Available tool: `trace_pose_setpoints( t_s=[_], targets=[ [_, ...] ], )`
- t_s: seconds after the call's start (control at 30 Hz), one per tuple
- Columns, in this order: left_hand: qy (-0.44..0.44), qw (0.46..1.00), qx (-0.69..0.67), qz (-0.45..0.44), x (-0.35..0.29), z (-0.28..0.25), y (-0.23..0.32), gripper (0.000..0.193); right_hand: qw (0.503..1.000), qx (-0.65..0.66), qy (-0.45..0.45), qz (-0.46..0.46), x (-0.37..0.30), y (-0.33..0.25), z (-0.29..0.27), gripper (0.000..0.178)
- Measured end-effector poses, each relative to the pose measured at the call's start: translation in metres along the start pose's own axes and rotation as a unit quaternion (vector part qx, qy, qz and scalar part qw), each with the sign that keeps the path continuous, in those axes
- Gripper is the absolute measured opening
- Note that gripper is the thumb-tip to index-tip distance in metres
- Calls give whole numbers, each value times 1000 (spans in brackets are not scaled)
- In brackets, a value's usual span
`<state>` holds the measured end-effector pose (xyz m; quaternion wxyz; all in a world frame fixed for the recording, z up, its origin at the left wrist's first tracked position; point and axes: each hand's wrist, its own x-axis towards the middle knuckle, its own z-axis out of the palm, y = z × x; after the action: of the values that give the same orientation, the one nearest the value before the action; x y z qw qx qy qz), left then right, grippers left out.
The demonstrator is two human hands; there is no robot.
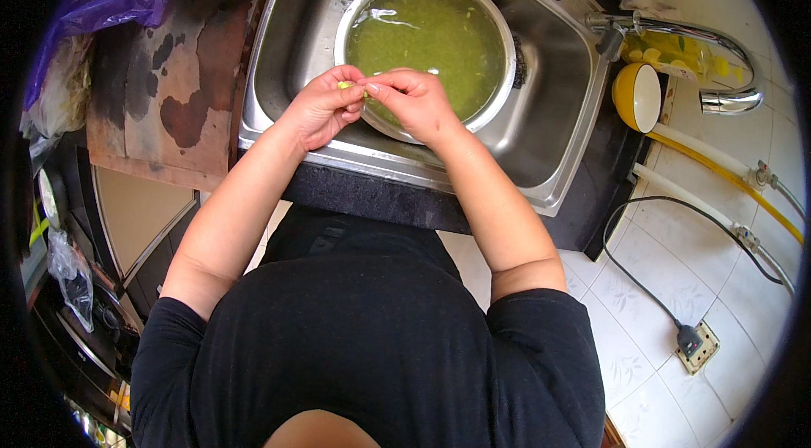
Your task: The person washes green soybeans in a metal bowl filled with water in a kitchen sink. They repeatedly scoop the beans, rinse them under running water, and transfer them to a separate metal bowl on the counter.
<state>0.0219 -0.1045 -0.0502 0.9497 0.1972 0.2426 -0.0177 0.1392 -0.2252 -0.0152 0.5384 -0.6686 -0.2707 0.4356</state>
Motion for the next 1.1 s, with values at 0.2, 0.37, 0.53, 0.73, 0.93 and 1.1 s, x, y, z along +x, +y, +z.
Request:
trace_pose_setpoints(
  t_s=[0.2,0.37,0.53,0.73,0.93,1.1],
  targets=[
    [33,999,-13,-3,1,0,1,17,993,-75,92,-23,2,6,-1,16],
    [48,999,-12,-1,4,5,5,9,891,-388,140,189,33,55,-49,26],
    [100,994,29,-19,6,0,0,10,772,-619,-73,123,28,77,-66,32],
    [123,989,70,-37,7,2,2,22,844,-473,226,113,63,55,-97,31],
    [133,988,68,-36,7,2,3,25,794,-538,245,141,119,64,-114,34],
    [140,988,59,-30,7,2,4,25,850,-500,135,97,126,84,-112,37]
  ],
)
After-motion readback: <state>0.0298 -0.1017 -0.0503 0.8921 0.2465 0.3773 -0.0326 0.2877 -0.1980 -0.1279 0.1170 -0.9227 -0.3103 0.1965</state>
